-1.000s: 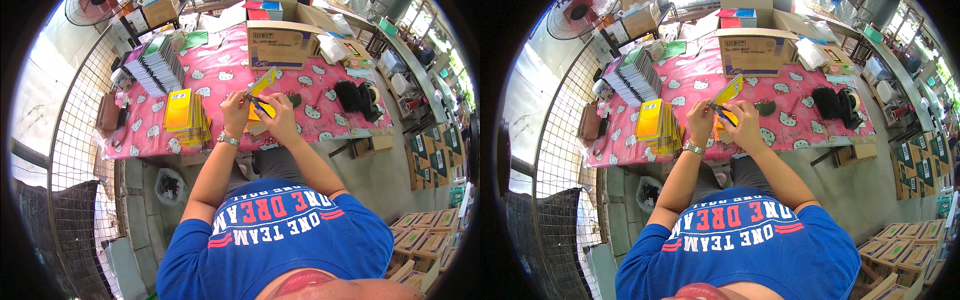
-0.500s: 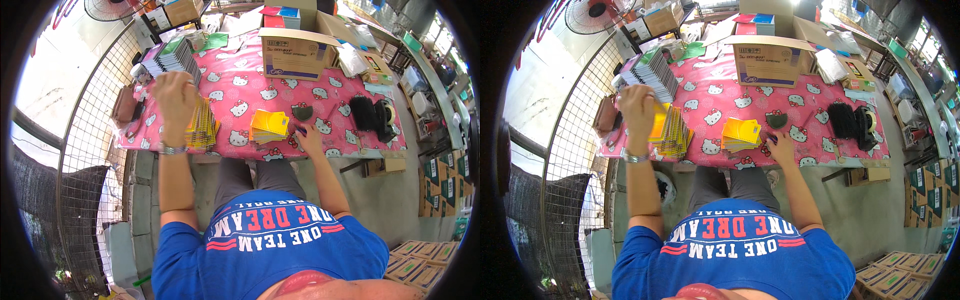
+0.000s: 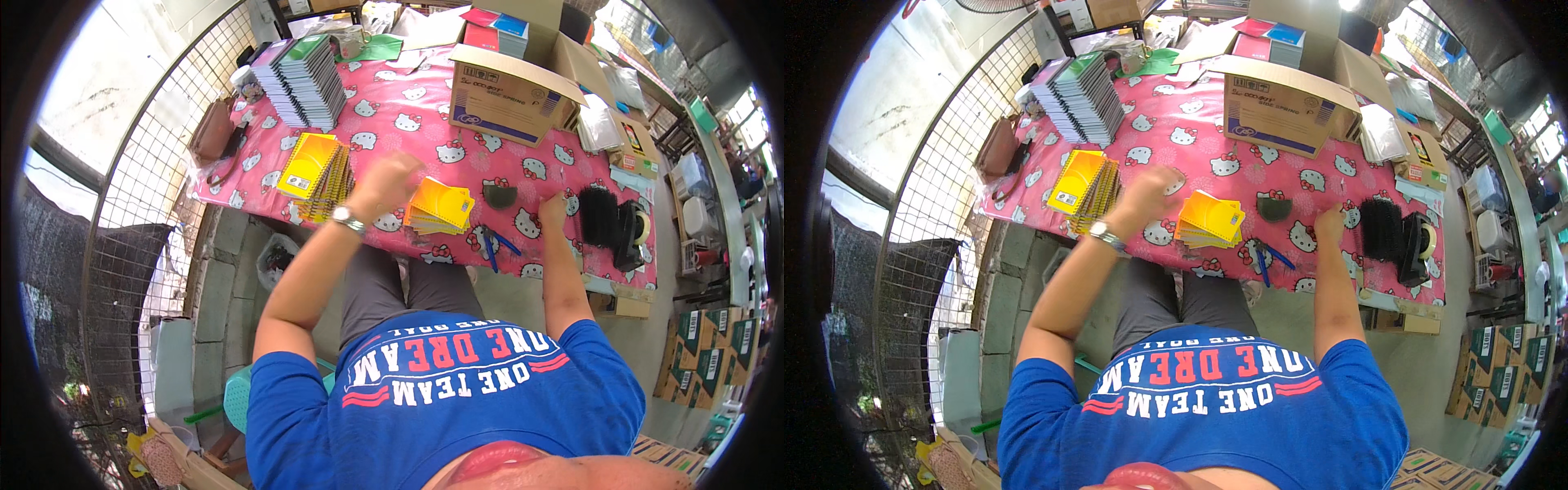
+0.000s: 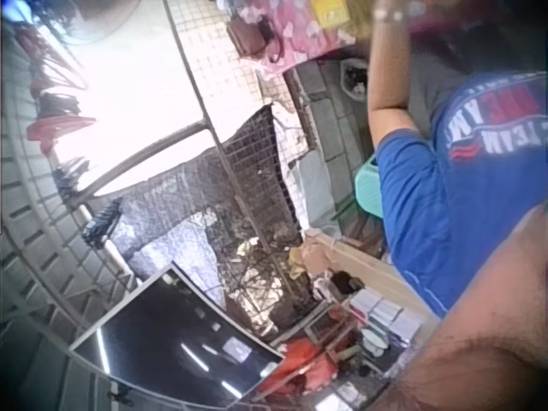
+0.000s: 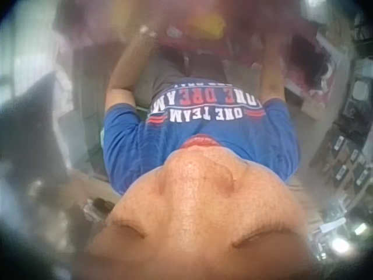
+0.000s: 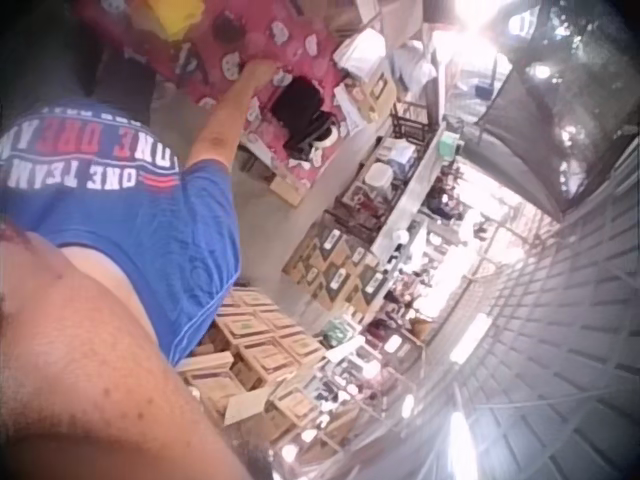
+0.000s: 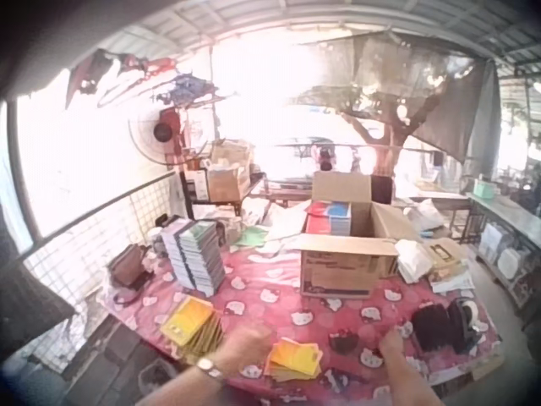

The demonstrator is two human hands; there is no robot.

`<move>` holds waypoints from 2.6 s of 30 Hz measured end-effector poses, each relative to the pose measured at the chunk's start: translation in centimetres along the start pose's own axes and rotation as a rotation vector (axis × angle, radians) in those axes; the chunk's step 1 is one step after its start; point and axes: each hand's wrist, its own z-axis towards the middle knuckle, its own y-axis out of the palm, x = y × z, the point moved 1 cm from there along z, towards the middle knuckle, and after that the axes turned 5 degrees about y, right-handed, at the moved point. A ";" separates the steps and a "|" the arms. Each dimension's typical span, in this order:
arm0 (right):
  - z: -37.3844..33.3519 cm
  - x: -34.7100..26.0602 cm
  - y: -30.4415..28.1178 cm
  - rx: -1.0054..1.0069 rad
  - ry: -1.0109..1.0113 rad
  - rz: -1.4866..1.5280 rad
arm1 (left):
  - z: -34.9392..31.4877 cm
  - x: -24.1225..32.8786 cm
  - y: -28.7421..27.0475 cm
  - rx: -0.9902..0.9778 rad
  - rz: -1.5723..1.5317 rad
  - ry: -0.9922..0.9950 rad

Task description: The person applies staples to the corners of small yellow notebooks using a manual stapler, then organizes them into a stack.

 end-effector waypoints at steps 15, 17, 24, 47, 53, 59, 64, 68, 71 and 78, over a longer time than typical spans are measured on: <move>-15.8 -11.1 -7.3 -0.270 -0.589 0.553 | -2.4 0.6 8.5 -0.093 0.151 0.296; -16.7 -12.5 -5.9 -0.289 -0.524 0.632 | -0.8 0.4 7.8 0.000 0.134 0.259; -16.2 -15.0 -6.0 -0.193 -0.569 0.550 | 1.6 -0.7 9.3 0.081 0.131 0.229; -15.7 -13.6 -4.0 -0.266 -0.542 0.654 | 1.6 -0.2 10.7 0.138 0.116 0.196; -16.4 -13.8 -5.5 -0.292 -0.622 0.535 | 1.5 0.0 10.3 0.128 0.137 0.204; -17.9 -14.2 -5.3 -0.039 -0.784 0.442 | 1.4 0.3 10.3 0.128 0.143 0.160; -17.8 -12.7 -3.8 0.094 -0.807 0.410 | 1.5 0.2 10.2 0.133 0.117 0.205; -17.3 -13.5 -4.4 -0.559 -0.389 0.749 | 1.1 0.2 9.7 0.056 0.104 0.203; -17.4 -14.8 -6.9 -0.336 -0.536 0.595 | 0.9 2.1 9.8 0.070 0.086 0.274; -17.5 -15.3 -7.7 -0.295 -0.670 0.413 | 0.3 2.7 9.2 -0.040 0.106 0.208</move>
